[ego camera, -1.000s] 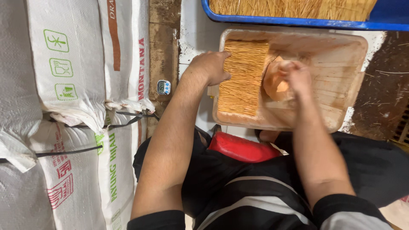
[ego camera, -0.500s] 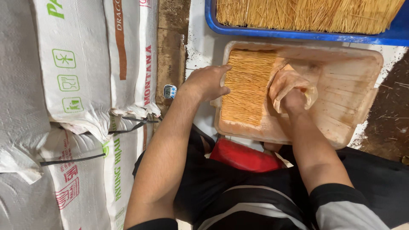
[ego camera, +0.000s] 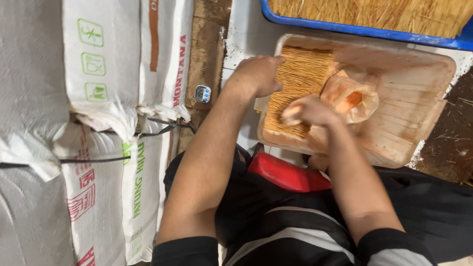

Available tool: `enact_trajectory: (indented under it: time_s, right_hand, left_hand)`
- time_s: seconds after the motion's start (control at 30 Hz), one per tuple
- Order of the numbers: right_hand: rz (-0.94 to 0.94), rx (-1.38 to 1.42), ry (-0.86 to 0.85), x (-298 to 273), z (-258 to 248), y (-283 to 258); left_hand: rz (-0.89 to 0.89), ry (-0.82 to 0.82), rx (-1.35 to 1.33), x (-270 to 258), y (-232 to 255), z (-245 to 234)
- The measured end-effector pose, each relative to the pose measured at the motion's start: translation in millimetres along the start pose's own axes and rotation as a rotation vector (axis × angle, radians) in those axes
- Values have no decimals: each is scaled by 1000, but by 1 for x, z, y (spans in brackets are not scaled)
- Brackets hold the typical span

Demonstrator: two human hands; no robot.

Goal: The person repeatedly picks up bundles of thin, yellow noodles from a blue tray and places them into a white tub. They arrange the noodles in the tub by hand, occasionally adjusting the pile.

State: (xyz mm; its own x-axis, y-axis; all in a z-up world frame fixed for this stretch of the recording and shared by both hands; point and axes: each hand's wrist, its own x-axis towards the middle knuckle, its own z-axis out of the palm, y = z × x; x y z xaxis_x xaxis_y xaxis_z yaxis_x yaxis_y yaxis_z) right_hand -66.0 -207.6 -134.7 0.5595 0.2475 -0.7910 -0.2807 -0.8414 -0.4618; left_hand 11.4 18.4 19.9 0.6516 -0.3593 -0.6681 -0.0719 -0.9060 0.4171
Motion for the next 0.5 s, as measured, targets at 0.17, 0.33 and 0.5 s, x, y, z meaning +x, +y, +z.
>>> enact_trajectory:
  time_s: [0.17,0.33,0.5]
  right_hand:
    - [-103,356,531,12,-15,-58]
    - [-36,-163,373,15,-25,-73]
    - [-95,440,326,10,0,-24]
  left_hand:
    - [8,-18,47,-6,-11,12]
    - [-15,-42,77,2,-16,13]
    - [86,67,65,15,-12,25]
